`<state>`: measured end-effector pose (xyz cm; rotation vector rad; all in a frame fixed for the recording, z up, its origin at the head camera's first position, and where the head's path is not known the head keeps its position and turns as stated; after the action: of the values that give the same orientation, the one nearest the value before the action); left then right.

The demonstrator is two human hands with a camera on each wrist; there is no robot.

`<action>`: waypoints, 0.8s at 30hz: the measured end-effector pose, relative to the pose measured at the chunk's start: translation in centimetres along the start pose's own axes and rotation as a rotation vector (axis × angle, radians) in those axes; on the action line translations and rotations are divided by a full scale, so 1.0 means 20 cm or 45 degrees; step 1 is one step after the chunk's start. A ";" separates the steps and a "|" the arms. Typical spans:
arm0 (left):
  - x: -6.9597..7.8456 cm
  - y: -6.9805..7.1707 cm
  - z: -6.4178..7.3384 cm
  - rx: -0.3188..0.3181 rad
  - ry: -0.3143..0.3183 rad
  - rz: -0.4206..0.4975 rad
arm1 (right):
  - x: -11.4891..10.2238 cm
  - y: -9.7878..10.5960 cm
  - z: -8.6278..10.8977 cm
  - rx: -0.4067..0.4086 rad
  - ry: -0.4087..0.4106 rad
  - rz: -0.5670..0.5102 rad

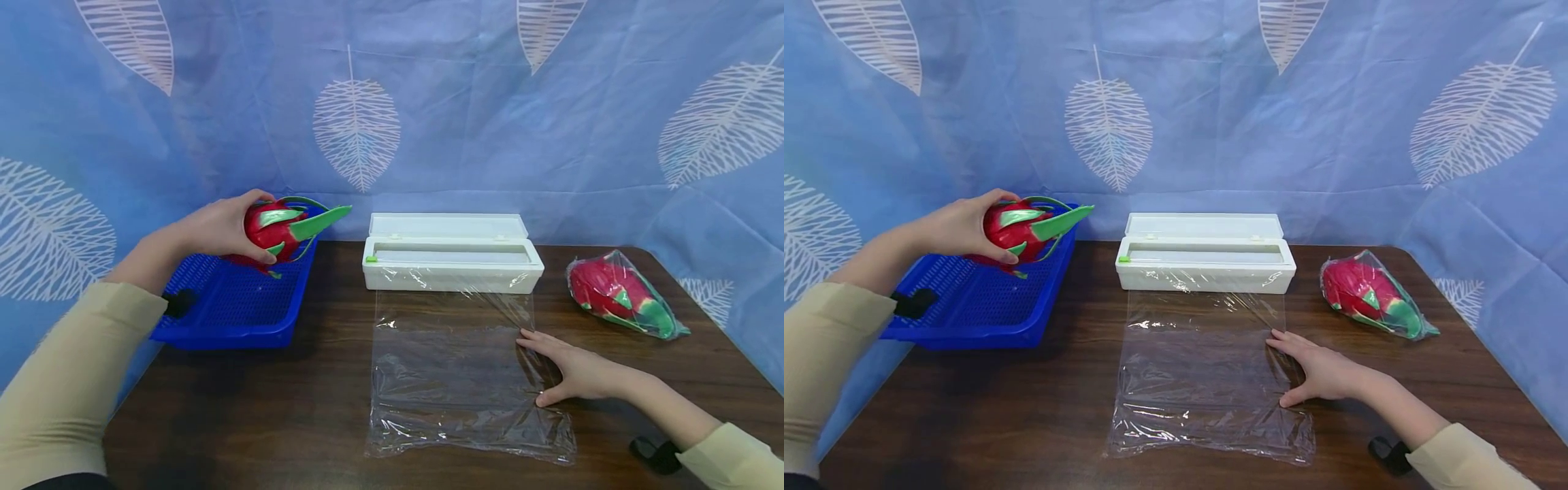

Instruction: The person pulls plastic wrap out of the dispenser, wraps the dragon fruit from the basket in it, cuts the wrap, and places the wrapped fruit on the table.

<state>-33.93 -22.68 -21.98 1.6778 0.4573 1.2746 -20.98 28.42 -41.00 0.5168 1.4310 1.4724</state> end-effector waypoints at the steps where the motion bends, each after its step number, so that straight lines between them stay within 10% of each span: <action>1: 0.04 -0.01 -0.01 -0.005 -0.026 0.006 | 0.00 0.00 0.00 0.000 0.000 0.000; 10: 0.35 -0.20 -0.14 -0.086 -0.268 0.041 | 0.00 0.00 0.00 -0.005 0.006 -0.010; 24: 0.62 -0.63 -0.24 -0.228 -0.392 -0.087 | 0.00 0.00 0.01 0.009 0.010 -0.020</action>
<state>-30.46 -5.14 -25.96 1.6543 0.2071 0.9567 -20.72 28.54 -40.92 0.5039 1.4438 1.4585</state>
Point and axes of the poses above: each hand's wrist, its own z-axis away from the middle knuckle, its own y-axis out of the back of the hand, x = y × z, the point moved 5 cm from there along -z, towards the middle knuckle, and after that the axes turned 11 degrees about z, right-handed, at the moved point
